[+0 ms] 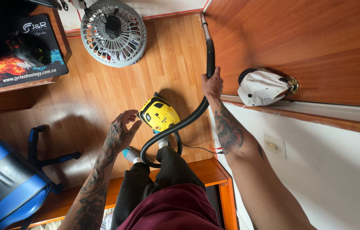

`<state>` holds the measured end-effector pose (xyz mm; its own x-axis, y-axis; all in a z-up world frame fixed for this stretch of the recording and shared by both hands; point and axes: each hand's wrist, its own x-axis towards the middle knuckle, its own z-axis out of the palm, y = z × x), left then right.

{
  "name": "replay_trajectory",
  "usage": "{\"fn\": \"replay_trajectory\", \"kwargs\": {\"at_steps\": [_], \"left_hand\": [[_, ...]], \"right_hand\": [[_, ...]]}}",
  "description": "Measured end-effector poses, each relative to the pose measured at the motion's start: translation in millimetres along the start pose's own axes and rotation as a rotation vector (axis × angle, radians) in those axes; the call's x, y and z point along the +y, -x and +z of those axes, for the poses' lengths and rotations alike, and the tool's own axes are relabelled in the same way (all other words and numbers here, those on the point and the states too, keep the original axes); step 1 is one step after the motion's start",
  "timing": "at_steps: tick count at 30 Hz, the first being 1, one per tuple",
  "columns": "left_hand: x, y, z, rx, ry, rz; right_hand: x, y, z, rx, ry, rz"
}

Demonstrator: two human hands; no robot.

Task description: The person assembles a vacuum cleaner by connecting the hose to the main unit and attaching different nozzle attachments to the wand.

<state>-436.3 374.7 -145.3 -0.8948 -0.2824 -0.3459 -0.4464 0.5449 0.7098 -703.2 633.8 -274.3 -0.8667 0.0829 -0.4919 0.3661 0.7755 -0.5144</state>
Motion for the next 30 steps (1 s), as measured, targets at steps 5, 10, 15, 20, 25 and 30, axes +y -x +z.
{"fn": "replay_trajectory", "kwargs": {"at_steps": [5,10,15,20,25,30], "left_hand": [[1.8,-1.5,-0.9,0.015,-0.023,0.064],[4.9,0.7,-2.4,0.015,0.04,0.095],[6.6,7.9,-2.9,0.014,0.046,0.089],[3.4,16.2,-7.9,0.04,0.06,0.114],[6.2,19.1,-15.0,0.054,0.068,0.13],[10.2,17.8,-17.0,0.042,0.094,0.147]], "right_hand": [[-0.8,-27.5,-28.7,0.148,0.163,-0.196],[-26.1,-36.0,-75.5,0.127,0.196,-0.186],[-64.5,-4.0,-116.4,-0.035,0.037,-0.054],[-75.4,6.6,-127.4,-0.081,0.124,-0.095],[-71.1,7.3,-133.0,-0.11,0.061,-0.103],[-62.0,11.4,-154.6,-0.192,-0.062,-0.048]]}}
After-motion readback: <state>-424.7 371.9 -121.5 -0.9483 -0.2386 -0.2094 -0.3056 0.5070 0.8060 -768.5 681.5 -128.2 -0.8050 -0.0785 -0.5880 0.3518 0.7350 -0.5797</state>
